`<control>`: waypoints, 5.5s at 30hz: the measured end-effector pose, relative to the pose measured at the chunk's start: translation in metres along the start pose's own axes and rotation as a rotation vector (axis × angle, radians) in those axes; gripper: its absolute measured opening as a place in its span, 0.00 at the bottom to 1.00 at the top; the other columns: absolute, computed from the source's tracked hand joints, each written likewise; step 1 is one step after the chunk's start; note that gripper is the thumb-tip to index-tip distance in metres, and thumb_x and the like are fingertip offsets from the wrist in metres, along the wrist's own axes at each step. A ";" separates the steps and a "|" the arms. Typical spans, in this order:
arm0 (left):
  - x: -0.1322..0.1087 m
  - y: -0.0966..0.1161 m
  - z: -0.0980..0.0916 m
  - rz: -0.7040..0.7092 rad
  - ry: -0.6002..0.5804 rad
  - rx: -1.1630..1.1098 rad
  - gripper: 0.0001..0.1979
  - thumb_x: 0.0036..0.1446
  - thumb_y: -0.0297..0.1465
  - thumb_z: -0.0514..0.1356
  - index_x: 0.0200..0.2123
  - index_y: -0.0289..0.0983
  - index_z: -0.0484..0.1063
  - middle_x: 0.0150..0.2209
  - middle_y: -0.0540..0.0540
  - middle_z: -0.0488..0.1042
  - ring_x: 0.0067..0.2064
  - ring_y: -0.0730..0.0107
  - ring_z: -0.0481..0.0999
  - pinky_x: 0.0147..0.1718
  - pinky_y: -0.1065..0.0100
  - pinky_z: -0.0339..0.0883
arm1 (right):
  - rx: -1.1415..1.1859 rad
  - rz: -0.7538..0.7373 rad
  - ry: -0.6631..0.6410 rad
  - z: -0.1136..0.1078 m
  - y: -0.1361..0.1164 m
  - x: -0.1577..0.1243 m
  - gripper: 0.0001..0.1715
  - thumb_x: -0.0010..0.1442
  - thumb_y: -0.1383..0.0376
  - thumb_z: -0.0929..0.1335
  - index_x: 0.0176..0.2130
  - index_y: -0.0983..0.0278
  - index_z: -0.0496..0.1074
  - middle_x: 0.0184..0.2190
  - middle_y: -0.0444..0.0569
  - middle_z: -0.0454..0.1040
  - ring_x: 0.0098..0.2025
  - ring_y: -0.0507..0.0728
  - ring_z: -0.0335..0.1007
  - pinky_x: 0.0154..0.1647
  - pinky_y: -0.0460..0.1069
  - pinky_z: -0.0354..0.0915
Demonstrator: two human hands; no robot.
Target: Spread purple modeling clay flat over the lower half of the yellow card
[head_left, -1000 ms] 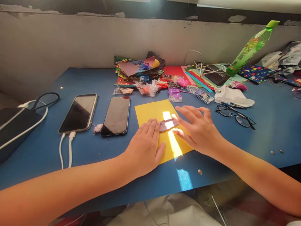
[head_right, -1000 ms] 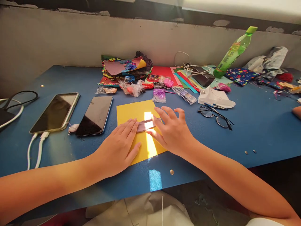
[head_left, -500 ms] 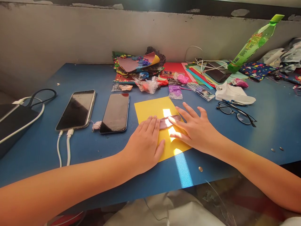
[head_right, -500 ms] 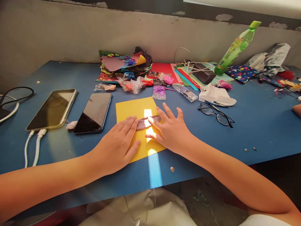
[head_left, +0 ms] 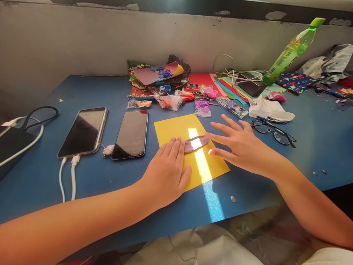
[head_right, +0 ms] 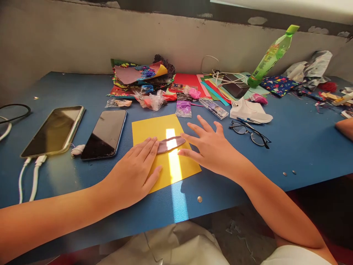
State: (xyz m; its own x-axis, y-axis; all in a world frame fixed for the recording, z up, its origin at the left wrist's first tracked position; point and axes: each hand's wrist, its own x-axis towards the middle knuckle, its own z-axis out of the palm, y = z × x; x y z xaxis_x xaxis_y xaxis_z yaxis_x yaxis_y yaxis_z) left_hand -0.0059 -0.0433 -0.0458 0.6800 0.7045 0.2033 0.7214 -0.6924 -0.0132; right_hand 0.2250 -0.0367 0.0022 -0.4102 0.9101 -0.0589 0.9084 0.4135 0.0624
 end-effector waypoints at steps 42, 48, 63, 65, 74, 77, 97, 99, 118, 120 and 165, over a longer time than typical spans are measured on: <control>0.000 -0.001 0.002 0.022 0.071 0.064 0.31 0.68 0.36 0.37 0.61 0.20 0.63 0.62 0.29 0.66 0.63 0.48 0.66 0.59 0.50 0.64 | 0.172 0.050 -0.134 -0.006 0.009 0.000 0.38 0.67 0.44 0.55 0.65 0.62 0.60 0.71 0.53 0.46 0.73 0.71 0.30 0.64 0.78 0.40; 0.001 0.000 0.001 0.016 0.056 0.045 0.32 0.67 0.36 0.37 0.61 0.20 0.63 0.62 0.28 0.65 0.63 0.45 0.66 0.58 0.48 0.64 | 0.186 0.020 -0.184 -0.005 0.006 -0.001 0.44 0.65 0.41 0.56 0.66 0.67 0.58 0.70 0.58 0.45 0.72 0.73 0.30 0.63 0.79 0.41; 0.000 0.000 0.002 0.013 0.062 0.046 0.31 0.67 0.36 0.39 0.61 0.20 0.63 0.62 0.28 0.66 0.63 0.45 0.66 0.58 0.48 0.64 | 0.143 0.012 -0.226 -0.004 -0.003 0.001 0.46 0.65 0.42 0.55 0.68 0.70 0.52 0.71 0.58 0.41 0.73 0.72 0.28 0.64 0.78 0.40; 0.001 0.001 0.002 0.018 0.067 0.061 0.31 0.67 0.36 0.38 0.61 0.19 0.64 0.61 0.28 0.66 0.62 0.45 0.67 0.58 0.48 0.65 | 0.120 0.000 -0.215 -0.001 -0.007 0.002 0.45 0.66 0.43 0.55 0.68 0.71 0.52 0.71 0.59 0.42 0.73 0.72 0.30 0.64 0.78 0.41; 0.001 0.000 0.001 -0.004 0.041 -0.004 0.31 0.67 0.36 0.40 0.62 0.19 0.62 0.62 0.28 0.64 0.64 0.45 0.65 0.60 0.47 0.62 | 0.019 0.016 -0.024 0.004 -0.004 0.000 0.42 0.68 0.45 0.52 0.66 0.70 0.57 0.70 0.62 0.47 0.72 0.74 0.36 0.61 0.80 0.42; 0.001 0.000 0.001 -0.004 0.033 0.012 0.31 0.67 0.36 0.40 0.61 0.20 0.63 0.62 0.28 0.65 0.63 0.45 0.65 0.59 0.48 0.63 | 0.011 0.007 -0.054 0.004 -0.004 0.000 0.41 0.68 0.45 0.53 0.66 0.68 0.59 0.70 0.61 0.47 0.72 0.75 0.36 0.61 0.80 0.42; 0.000 -0.001 0.003 0.001 0.054 0.002 0.31 0.67 0.37 0.39 0.62 0.20 0.62 0.62 0.29 0.66 0.63 0.47 0.66 0.60 0.49 0.63 | 0.063 -0.006 -0.173 -0.006 -0.013 -0.004 0.46 0.65 0.42 0.56 0.68 0.71 0.53 0.71 0.60 0.41 0.73 0.73 0.29 0.65 0.77 0.38; 0.000 -0.001 0.002 0.009 0.059 0.017 0.31 0.67 0.36 0.38 0.61 0.20 0.63 0.61 0.28 0.66 0.63 0.46 0.67 0.59 0.48 0.64 | 0.032 -0.021 -0.205 -0.005 -0.017 -0.005 0.45 0.65 0.44 0.58 0.68 0.71 0.53 0.71 0.60 0.41 0.73 0.73 0.29 0.64 0.77 0.39; 0.001 -0.001 0.002 0.025 0.061 0.050 0.32 0.67 0.37 0.38 0.61 0.20 0.63 0.61 0.29 0.66 0.63 0.48 0.67 0.59 0.51 0.65 | -0.037 -0.013 -0.151 -0.002 -0.017 -0.004 0.39 0.67 0.50 0.58 0.64 0.76 0.60 0.68 0.65 0.51 0.72 0.73 0.36 0.64 0.78 0.43; 0.000 -0.002 0.002 0.022 0.060 0.051 0.32 0.67 0.37 0.38 0.61 0.20 0.63 0.61 0.29 0.66 0.63 0.48 0.67 0.59 0.51 0.65 | -0.017 -0.007 -0.127 -0.003 -0.015 -0.005 0.38 0.68 0.50 0.57 0.64 0.75 0.61 0.69 0.64 0.51 0.72 0.72 0.37 0.64 0.77 0.44; 0.001 0.000 -0.002 -0.003 -0.001 -0.008 0.28 0.67 0.36 0.42 0.64 0.27 0.60 0.64 0.30 0.63 0.65 0.46 0.64 0.59 0.49 0.63 | -0.040 0.077 0.070 0.017 -0.020 0.000 0.35 0.69 0.54 0.56 0.65 0.76 0.59 0.65 0.65 0.58 0.68 0.73 0.51 0.61 0.75 0.53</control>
State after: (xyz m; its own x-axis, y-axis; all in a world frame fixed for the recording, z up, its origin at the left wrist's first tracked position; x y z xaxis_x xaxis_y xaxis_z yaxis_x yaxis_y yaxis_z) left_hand -0.0053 -0.0429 -0.0441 0.6783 0.7065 0.2021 0.7220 -0.6919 -0.0046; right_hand 0.2087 -0.0458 -0.0164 -0.3453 0.9383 0.0168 0.9340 0.3419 0.1036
